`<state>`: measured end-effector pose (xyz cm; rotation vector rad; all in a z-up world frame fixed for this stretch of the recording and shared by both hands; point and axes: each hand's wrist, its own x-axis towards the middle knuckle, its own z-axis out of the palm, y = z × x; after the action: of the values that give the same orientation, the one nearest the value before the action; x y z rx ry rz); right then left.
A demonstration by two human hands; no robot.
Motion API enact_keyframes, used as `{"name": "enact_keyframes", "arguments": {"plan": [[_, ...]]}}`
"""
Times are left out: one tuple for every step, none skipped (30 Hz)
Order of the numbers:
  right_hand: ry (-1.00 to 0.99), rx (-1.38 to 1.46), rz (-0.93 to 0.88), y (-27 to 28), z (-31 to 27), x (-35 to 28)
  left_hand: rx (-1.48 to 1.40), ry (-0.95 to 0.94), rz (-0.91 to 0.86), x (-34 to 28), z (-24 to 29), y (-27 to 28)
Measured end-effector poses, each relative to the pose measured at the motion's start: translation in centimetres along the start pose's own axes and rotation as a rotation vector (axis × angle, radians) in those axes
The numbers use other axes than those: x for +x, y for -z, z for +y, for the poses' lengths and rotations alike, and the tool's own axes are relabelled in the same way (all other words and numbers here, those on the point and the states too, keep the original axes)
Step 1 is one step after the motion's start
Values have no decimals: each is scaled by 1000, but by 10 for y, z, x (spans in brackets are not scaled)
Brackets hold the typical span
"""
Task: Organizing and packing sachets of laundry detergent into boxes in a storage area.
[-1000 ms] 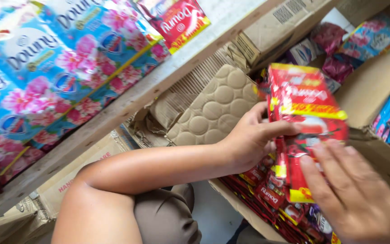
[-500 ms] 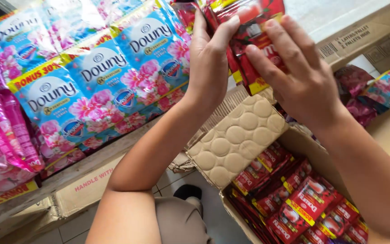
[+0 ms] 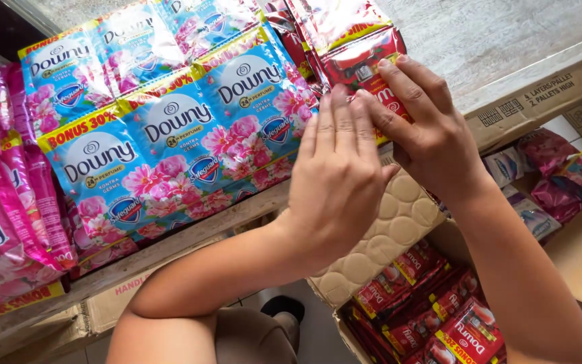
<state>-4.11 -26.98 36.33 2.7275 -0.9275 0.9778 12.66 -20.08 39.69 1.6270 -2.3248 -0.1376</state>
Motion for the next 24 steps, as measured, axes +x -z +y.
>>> {"name": "enact_keyframes", "arguments": {"plan": [[1,0,1,1,0,-1,1,0,1,0,-1,-2],[-11,39,16,2,0,-1,33,18,-54,-1,-3,-4],[-19,76,34,3,1,0,67,37,-103,0,-5,-7],[-13,73,38,6,2,1,70,37,-95,1,-5,-6],[-133,193,131,9,2,0,-39,-28,20,1,-4,-6],[-253,314,223,13,2,-1,-147,-94,136,1,-2,-6],[-253,316,220,16,2,-1,-148,-91,135,-1,1,0],[-294,335,248,21,2,-2,-322,-112,248,-3,4,5],[-332,350,280,26,3,-2,-497,-138,366,-4,8,11],[-328,347,279,29,2,-4,-498,-139,370,-2,9,4],[-296,311,261,32,0,-6,-855,-43,308,-1,9,-2],[-264,275,243,34,-2,-8,-1209,58,233,1,9,-8],[-264,276,244,37,-7,-6,-1208,59,232,1,9,-17],[-240,260,230,39,-12,-4,-1591,172,140,1,9,-27],[-214,243,215,42,-17,-2,-1973,291,32,2,9,-37],[-215,243,213,43,-20,-1,-1974,292,33,5,10,-33],[-167,184,189,44,-23,0,-2084,316,81,7,11,-29],[-119,126,165,45,-25,1,-2192,339,132,9,12,-26],[-120,127,164,38,-20,-6,-2192,342,131,13,11,-29],[-108,104,154,30,-15,-12,-2189,302,216,17,9,-31],[-90,79,147,24,-8,-18,-2184,252,303,23,8,-33],[-86,76,148,17,-4,-12,-2185,247,306,31,6,-36],[-78,96,170,11,-1,-7,-2072,251,393,37,4,-40],[-70,116,192,3,2,-2,-1957,254,475,44,1,-43]]}}
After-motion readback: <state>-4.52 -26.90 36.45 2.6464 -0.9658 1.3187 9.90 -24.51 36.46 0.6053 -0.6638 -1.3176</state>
